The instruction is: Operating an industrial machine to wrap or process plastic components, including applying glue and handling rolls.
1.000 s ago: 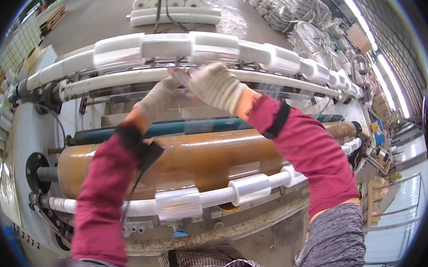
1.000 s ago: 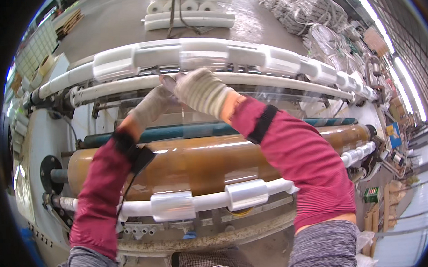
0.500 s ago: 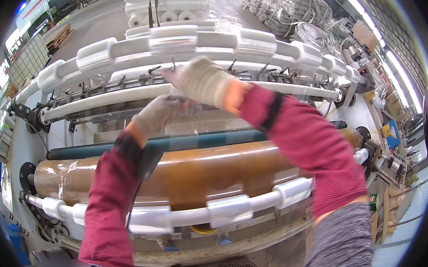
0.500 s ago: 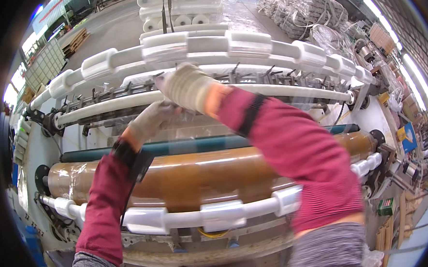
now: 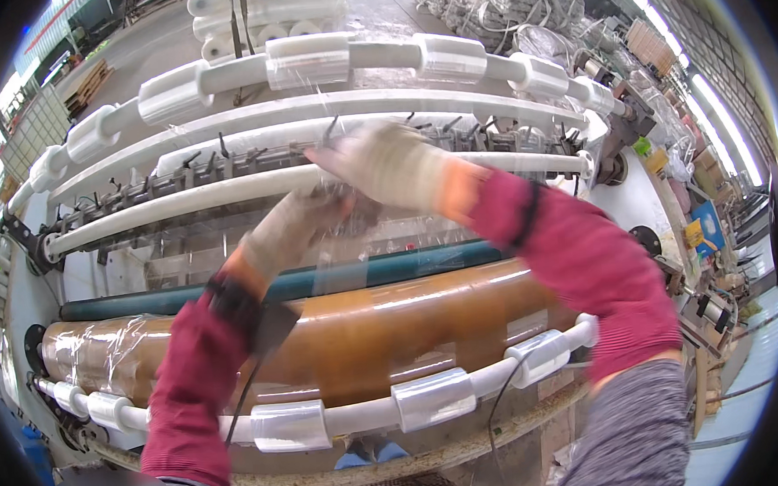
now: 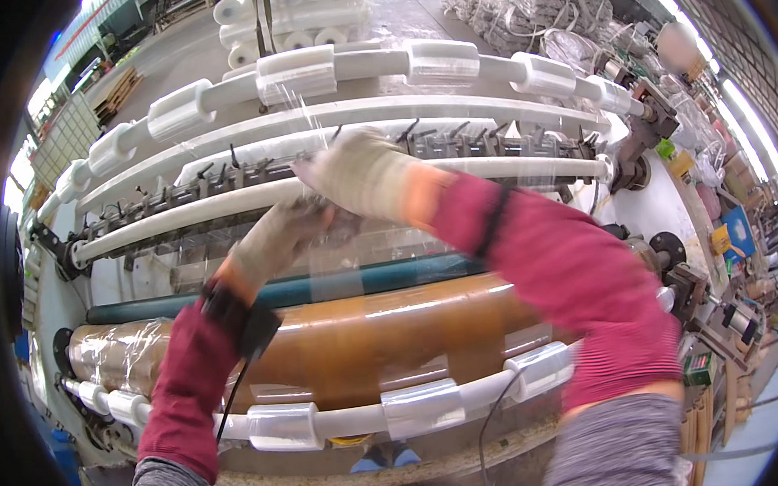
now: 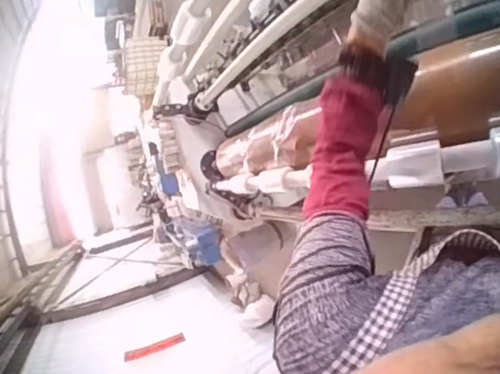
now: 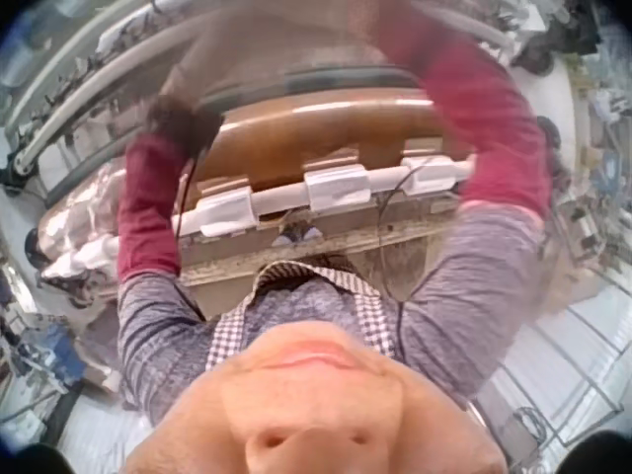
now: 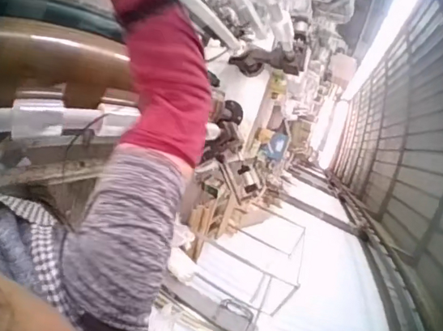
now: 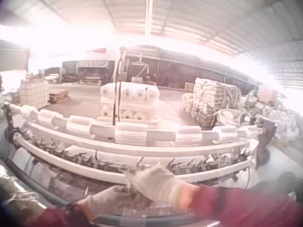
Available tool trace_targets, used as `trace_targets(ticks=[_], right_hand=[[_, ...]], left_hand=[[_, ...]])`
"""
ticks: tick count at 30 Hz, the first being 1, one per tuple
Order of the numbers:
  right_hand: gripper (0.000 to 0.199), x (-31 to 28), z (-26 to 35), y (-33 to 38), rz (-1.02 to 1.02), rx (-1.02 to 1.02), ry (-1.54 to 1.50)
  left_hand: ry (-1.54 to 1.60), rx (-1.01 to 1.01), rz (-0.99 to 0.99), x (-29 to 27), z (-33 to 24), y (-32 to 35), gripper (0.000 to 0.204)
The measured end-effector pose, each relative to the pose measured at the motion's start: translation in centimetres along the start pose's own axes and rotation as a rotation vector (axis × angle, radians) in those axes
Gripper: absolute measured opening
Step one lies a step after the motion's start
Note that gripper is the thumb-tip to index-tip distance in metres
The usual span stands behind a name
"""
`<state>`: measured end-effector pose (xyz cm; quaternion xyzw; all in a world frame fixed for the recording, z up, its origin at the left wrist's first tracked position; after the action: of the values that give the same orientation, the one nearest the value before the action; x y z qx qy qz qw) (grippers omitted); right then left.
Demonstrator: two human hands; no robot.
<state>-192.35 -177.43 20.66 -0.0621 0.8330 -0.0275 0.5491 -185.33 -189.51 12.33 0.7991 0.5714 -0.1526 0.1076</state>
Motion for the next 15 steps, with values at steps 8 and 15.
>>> trace_targets(ticks=[8,15], right_hand=[[0.032,-1.5,-6.7,11.8,-0.155,0.083,0.141],[0.024,4.0,-9.5,21.3,0.078,-0.005,-0.062]], left_hand=[[-0.114,-0.182,0.212,3.2,-6.7,-1.6,0.046],[-0.146,-0.159,0.04,13.9,-5.9,-15.3,0.02]])
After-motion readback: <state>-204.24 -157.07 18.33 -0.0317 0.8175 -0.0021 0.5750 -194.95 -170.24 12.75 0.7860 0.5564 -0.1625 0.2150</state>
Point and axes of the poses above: each hand's wrist, its own y-axis away from the middle knuckle, its own x-axis out of the palm, z = x × y, the point moved 3 cm from there along -y, towards the middle knuckle, and after that the axes turned 9 degrees about -x, right-handed, at the moved point
